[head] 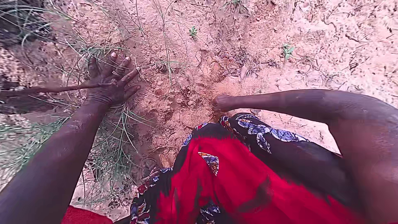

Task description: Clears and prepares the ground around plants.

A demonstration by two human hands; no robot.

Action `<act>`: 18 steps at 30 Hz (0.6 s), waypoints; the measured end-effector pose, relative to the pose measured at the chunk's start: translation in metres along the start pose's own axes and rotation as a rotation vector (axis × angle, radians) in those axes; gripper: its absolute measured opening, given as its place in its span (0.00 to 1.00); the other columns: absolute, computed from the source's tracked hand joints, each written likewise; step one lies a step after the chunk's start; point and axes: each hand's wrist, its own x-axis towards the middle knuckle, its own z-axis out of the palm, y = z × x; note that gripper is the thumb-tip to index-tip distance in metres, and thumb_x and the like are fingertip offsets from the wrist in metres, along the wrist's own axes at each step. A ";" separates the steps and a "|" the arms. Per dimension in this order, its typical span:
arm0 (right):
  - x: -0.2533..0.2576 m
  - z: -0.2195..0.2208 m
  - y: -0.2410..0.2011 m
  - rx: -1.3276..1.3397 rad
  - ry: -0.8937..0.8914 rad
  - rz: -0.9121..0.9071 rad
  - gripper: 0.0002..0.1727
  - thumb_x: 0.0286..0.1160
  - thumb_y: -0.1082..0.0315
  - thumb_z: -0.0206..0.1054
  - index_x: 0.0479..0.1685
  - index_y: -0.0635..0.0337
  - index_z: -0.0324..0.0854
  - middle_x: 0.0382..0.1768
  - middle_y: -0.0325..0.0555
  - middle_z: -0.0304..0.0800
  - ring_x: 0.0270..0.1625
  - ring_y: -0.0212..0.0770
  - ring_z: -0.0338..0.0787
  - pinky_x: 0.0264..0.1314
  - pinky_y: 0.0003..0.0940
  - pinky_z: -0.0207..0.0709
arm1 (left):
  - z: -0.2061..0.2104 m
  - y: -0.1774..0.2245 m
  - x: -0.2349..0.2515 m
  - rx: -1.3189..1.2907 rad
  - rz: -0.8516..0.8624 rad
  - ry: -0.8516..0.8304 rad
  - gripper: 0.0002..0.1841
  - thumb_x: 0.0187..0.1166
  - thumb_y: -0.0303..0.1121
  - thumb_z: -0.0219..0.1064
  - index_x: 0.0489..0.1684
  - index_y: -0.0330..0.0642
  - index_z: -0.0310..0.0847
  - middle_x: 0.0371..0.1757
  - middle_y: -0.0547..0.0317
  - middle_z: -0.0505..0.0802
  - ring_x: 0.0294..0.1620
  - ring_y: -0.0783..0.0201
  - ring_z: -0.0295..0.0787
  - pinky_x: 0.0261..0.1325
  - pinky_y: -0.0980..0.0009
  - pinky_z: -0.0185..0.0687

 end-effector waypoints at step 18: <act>-0.140 -0.024 0.175 -0.129 0.250 1.305 0.21 0.83 0.73 0.62 0.73 0.72 0.74 0.69 0.77 0.79 0.69 0.78 0.82 0.66 0.73 0.75 | 0.023 -0.014 -0.006 0.006 0.037 0.124 0.38 0.85 0.66 0.43 0.89 0.55 0.68 0.91 0.44 0.68 0.94 0.30 0.45 0.86 0.21 0.29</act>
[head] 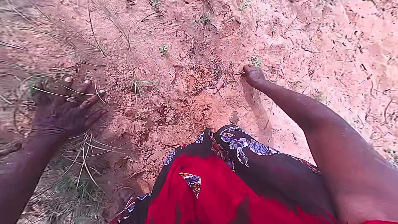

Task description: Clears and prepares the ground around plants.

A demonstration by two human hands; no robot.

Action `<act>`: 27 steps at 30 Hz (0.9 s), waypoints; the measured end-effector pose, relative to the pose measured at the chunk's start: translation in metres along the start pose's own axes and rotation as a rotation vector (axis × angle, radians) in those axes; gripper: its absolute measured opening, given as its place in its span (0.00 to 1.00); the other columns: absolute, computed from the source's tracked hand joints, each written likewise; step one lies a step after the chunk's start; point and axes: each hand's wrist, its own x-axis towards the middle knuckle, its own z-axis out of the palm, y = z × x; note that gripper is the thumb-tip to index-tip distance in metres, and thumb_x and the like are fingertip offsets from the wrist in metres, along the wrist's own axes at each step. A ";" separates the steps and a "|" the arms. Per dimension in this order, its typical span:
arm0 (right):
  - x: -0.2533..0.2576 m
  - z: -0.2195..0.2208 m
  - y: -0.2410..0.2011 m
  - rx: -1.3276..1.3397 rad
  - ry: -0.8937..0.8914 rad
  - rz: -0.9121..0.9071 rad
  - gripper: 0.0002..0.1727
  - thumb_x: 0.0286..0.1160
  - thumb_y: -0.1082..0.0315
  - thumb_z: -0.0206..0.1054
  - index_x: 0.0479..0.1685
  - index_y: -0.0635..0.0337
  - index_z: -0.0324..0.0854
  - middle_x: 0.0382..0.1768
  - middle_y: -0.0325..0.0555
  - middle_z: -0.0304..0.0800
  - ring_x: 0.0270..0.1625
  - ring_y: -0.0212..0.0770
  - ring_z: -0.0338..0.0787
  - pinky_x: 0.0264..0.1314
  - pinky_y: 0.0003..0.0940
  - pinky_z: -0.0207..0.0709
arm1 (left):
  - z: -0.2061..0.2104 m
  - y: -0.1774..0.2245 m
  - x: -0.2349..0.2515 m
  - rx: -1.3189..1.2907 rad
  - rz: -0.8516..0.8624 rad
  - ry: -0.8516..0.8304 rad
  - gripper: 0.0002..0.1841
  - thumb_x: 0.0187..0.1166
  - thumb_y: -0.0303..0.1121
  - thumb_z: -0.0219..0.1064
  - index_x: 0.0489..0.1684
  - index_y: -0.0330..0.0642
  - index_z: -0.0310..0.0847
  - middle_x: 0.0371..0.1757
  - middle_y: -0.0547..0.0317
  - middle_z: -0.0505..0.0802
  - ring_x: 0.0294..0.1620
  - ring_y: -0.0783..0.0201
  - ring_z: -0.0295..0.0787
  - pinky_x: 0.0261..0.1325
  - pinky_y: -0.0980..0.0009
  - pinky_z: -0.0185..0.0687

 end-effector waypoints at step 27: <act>0.006 -0.016 0.027 -0.138 -0.121 0.192 0.20 0.85 0.69 0.59 0.67 0.76 0.74 0.63 0.83 0.81 0.70 0.82 0.80 0.62 0.78 0.73 | -0.013 0.006 0.002 0.030 -0.062 -0.139 0.36 0.86 0.64 0.49 0.92 0.62 0.63 0.96 0.49 0.59 0.96 0.32 0.37 0.86 0.21 0.26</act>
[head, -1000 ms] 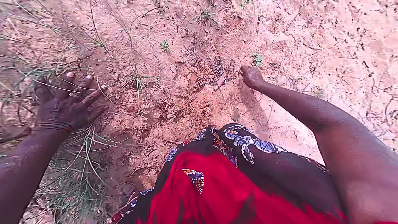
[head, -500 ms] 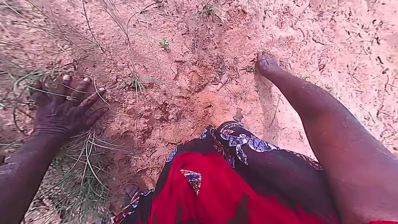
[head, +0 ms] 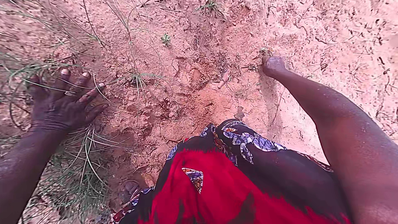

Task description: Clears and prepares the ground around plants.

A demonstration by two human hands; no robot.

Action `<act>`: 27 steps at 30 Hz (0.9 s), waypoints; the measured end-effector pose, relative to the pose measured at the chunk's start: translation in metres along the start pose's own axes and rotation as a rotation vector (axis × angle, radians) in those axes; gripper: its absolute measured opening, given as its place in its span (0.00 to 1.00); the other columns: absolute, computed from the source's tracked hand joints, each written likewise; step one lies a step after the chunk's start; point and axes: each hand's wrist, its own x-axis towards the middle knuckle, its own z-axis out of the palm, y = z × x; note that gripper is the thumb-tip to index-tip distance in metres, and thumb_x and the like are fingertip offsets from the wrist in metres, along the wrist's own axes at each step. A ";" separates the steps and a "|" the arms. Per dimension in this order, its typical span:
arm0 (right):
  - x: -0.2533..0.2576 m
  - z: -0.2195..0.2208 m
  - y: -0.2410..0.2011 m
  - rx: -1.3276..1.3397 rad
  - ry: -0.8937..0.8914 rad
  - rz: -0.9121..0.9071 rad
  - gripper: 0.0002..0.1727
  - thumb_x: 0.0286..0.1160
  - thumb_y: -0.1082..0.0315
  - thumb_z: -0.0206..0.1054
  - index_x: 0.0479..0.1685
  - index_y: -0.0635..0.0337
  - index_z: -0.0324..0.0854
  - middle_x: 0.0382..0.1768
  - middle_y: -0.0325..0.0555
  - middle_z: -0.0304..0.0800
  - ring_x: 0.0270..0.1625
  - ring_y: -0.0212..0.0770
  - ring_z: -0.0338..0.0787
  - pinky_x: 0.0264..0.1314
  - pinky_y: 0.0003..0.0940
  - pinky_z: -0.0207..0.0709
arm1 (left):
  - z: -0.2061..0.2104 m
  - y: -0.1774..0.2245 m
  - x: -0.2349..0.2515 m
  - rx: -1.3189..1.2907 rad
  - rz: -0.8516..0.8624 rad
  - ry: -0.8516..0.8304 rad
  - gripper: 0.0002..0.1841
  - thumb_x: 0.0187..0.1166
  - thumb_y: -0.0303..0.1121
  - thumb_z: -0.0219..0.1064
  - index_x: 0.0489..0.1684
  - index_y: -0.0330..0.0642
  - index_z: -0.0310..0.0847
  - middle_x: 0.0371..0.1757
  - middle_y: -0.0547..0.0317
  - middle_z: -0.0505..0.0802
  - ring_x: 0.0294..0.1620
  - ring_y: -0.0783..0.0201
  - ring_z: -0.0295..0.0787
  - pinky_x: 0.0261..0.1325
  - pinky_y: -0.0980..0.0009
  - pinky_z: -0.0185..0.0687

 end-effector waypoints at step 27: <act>0.024 -0.016 -0.007 0.075 0.034 0.171 0.24 0.73 0.78 0.69 0.64 0.88 0.70 0.68 0.85 0.77 0.74 0.80 0.78 0.69 0.74 0.72 | 0.009 -0.008 -0.003 -0.013 0.059 0.100 0.39 0.84 0.69 0.41 0.91 0.60 0.66 0.93 0.46 0.65 0.96 0.32 0.42 0.85 0.20 0.27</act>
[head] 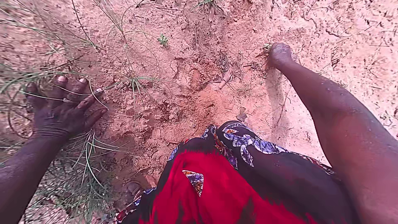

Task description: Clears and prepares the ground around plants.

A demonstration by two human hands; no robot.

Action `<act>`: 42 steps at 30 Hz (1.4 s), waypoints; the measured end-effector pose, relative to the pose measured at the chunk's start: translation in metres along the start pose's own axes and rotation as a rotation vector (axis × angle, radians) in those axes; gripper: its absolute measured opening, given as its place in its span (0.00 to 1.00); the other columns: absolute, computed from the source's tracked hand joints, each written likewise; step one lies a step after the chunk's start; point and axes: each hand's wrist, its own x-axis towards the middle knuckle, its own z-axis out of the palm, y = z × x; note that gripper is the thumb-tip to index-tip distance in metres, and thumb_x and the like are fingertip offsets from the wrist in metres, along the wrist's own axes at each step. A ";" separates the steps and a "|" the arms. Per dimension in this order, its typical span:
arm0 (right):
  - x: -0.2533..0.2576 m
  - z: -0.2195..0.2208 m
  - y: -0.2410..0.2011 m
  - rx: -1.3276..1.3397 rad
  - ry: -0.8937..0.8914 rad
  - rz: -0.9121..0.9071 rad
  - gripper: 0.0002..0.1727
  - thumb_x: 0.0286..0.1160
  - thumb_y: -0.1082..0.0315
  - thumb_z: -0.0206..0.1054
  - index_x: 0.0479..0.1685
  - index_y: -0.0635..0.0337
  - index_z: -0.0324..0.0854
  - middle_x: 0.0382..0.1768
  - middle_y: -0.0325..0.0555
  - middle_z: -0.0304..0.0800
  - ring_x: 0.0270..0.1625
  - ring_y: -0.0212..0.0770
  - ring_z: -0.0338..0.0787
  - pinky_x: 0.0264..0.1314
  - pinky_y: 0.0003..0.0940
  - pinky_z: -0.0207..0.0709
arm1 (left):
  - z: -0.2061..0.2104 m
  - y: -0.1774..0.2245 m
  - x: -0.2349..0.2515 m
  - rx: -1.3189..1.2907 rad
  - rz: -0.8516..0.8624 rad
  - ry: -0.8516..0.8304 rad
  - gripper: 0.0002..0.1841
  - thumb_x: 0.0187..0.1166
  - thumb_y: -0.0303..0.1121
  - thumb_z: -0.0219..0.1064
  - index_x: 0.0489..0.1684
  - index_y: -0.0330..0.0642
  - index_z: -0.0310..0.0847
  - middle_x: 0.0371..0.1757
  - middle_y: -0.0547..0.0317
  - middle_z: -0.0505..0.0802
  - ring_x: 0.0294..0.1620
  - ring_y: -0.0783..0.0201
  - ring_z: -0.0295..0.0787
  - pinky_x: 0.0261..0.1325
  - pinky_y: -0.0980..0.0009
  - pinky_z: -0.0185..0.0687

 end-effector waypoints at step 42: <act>0.018 -0.027 -0.014 -0.256 -0.124 -0.225 0.22 0.78 0.64 0.71 0.49 0.83 0.81 0.60 0.85 0.82 0.70 0.81 0.80 0.64 0.82 0.69 | 0.008 -0.011 -0.006 -0.048 -0.103 -0.142 0.42 0.80 0.74 0.39 0.91 0.63 0.64 0.96 0.51 0.59 0.95 0.29 0.40 0.85 0.18 0.23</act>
